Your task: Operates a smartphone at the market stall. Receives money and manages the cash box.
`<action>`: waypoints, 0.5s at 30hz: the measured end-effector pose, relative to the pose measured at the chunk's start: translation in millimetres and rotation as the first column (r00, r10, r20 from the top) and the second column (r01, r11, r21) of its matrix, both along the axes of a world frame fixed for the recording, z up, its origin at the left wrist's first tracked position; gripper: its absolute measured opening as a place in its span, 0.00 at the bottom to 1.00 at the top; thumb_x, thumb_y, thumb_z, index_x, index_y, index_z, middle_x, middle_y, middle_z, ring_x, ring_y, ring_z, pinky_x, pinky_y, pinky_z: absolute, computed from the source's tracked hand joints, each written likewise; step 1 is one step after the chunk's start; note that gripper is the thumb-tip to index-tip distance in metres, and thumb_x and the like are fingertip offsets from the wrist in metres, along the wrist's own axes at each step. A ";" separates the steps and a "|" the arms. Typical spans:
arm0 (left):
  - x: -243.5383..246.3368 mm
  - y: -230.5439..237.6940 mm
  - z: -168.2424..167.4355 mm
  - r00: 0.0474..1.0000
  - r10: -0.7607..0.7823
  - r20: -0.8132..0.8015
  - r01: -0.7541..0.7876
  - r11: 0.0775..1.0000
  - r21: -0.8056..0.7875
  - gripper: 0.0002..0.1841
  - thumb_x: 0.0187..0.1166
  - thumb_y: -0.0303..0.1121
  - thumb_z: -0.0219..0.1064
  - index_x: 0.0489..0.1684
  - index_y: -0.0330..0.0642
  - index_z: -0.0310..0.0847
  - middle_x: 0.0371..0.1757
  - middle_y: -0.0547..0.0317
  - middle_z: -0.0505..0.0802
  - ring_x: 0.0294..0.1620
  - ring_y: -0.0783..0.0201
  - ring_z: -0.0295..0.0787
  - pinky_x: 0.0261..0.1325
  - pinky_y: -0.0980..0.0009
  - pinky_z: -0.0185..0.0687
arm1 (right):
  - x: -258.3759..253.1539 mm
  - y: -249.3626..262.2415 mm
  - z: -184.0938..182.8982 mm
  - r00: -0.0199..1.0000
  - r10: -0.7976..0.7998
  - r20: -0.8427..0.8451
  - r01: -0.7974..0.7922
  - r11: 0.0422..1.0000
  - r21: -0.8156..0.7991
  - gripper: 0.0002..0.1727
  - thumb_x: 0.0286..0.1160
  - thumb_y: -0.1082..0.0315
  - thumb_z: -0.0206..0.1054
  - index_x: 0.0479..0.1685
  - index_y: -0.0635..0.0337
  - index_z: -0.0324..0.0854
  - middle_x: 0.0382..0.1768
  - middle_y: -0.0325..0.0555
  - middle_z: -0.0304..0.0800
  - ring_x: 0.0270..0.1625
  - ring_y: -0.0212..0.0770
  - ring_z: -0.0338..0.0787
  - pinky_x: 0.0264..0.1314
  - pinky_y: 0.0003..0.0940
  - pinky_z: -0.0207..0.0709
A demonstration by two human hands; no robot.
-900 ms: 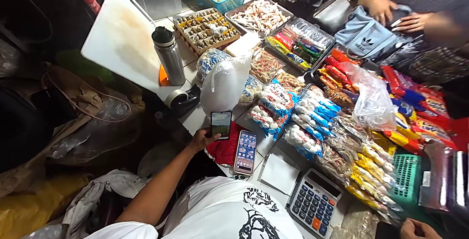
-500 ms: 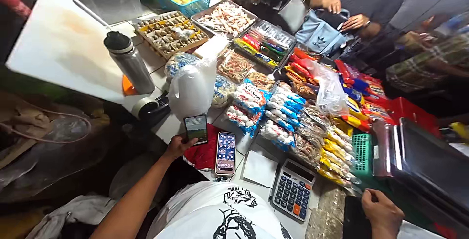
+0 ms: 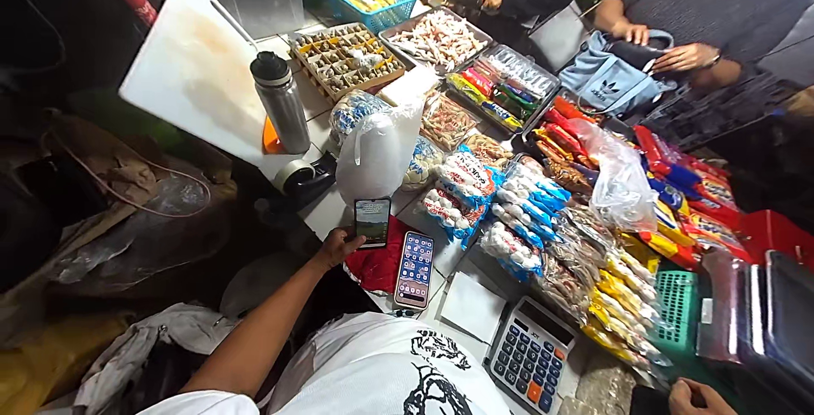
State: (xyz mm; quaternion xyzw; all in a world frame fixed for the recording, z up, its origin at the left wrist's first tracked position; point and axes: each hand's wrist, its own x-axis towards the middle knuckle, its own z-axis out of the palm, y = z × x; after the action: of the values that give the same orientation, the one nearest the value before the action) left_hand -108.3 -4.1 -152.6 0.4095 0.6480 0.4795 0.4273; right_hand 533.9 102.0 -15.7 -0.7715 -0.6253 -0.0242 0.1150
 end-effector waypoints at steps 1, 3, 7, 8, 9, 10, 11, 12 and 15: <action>0.1 0.1 0.6 1.000 0.008 0.011 -0.008 1.000 -0.017 0.15 0.82 0.34 0.62 0.46 0.27 0.86 0.37 0.59 0.91 0.31 0.79 0.83 0.41 0.78 0.82 | -0.3 0.1 0.5 1.000 -0.009 0.000 0.009 1.000 -0.010 0.18 0.83 0.69 0.56 0.49 0.77 0.88 0.51 0.77 0.90 0.61 0.75 0.88 0.70 0.70 0.69; 0.7 0.4 1.3 0.996 0.049 0.073 -0.045 0.997 -0.061 0.17 0.88 0.36 0.56 0.44 0.28 0.84 0.35 0.60 0.89 0.31 0.77 0.84 0.40 0.76 0.83 | -0.1 -0.1 0.5 1.000 -0.016 0.003 0.016 1.000 -0.011 0.19 0.83 0.69 0.56 0.50 0.77 0.88 0.51 0.77 0.90 0.61 0.75 0.88 0.70 0.70 0.69; 3.8 -0.9 9.1 0.978 0.129 0.164 -0.113 0.988 -0.100 0.29 0.93 0.45 0.41 0.47 0.26 0.82 0.34 0.57 0.89 0.31 0.73 0.86 0.40 0.73 0.84 | 0.2 -1.1 0.5 1.000 -0.006 0.002 0.006 1.000 -0.004 0.18 0.83 0.70 0.56 0.49 0.78 0.88 0.50 0.77 0.90 0.60 0.75 0.89 0.69 0.70 0.70; 4.1 -1.1 9.9 0.976 0.138 0.170 -0.122 0.987 -0.104 0.29 0.93 0.45 0.40 0.46 0.26 0.82 0.34 0.58 0.89 0.31 0.74 0.87 0.40 0.74 0.85 | -0.2 -0.9 0.6 1.000 -0.008 0.002 0.008 1.000 -0.006 0.18 0.83 0.70 0.56 0.49 0.78 0.88 0.51 0.77 0.90 0.59 0.74 0.89 0.69 0.70 0.70; 4.4 -1.2 10.4 0.973 0.146 0.179 -0.128 0.986 -0.106 0.29 0.94 0.45 0.40 0.46 0.26 0.82 0.33 0.59 0.89 0.30 0.74 0.87 0.39 0.74 0.85 | -0.3 -0.8 0.4 1.000 -0.010 0.003 0.010 1.000 -0.001 0.18 0.82 0.70 0.56 0.49 0.77 0.88 0.50 0.77 0.90 0.59 0.74 0.89 0.68 0.70 0.70; 4.5 -1.0 10.2 0.970 0.154 0.188 -0.135 0.985 -0.109 0.29 0.94 0.44 0.40 0.45 0.27 0.82 0.32 0.59 0.89 0.30 0.74 0.87 0.39 0.74 0.84 | 0.2 -0.7 -0.2 1.000 -0.010 0.001 0.010 1.000 0.003 0.18 0.82 0.70 0.56 0.49 0.78 0.88 0.50 0.77 0.90 0.59 0.74 0.89 0.68 0.70 0.70; 4.4 -0.8 9.6 0.969 0.156 0.191 -0.137 0.985 -0.108 0.28 0.93 0.44 0.41 0.45 0.28 0.82 0.32 0.60 0.89 0.29 0.75 0.87 0.38 0.75 0.85 | 0.9 -0.7 -1.1 1.000 -0.008 -0.001 0.008 1.000 0.011 0.18 0.82 0.70 0.56 0.48 0.78 0.88 0.50 0.77 0.90 0.58 0.74 0.89 0.67 0.70 0.71; 4.4 -0.9 9.7 0.969 0.155 0.194 -0.136 0.985 -0.105 0.28 0.93 0.44 0.41 0.45 0.28 0.82 0.33 0.60 0.89 0.30 0.75 0.87 0.38 0.75 0.85 | 1.4 -0.9 -1.5 1.000 -0.003 -0.005 0.003 1.000 0.017 0.18 0.82 0.70 0.56 0.48 0.79 0.88 0.49 0.78 0.90 0.58 0.75 0.89 0.67 0.70 0.70; 5.1 -0.8 9.7 0.971 0.150 0.188 -0.134 0.986 -0.095 0.27 0.93 0.44 0.42 0.44 0.28 0.82 0.32 0.62 0.89 0.29 0.76 0.87 0.38 0.76 0.84 | 1.4 -1.4 -1.6 1.000 -0.003 -0.002 0.003 1.000 0.014 0.18 0.82 0.70 0.56 0.48 0.78 0.88 0.49 0.77 0.90 0.58 0.75 0.89 0.67 0.70 0.70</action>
State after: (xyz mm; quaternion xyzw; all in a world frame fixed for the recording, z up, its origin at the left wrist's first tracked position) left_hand -103.2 -4.9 -142.8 0.2956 0.6499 0.5196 0.4693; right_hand 535.3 100.6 -17.3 -0.7716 -0.6239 -0.0279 0.1210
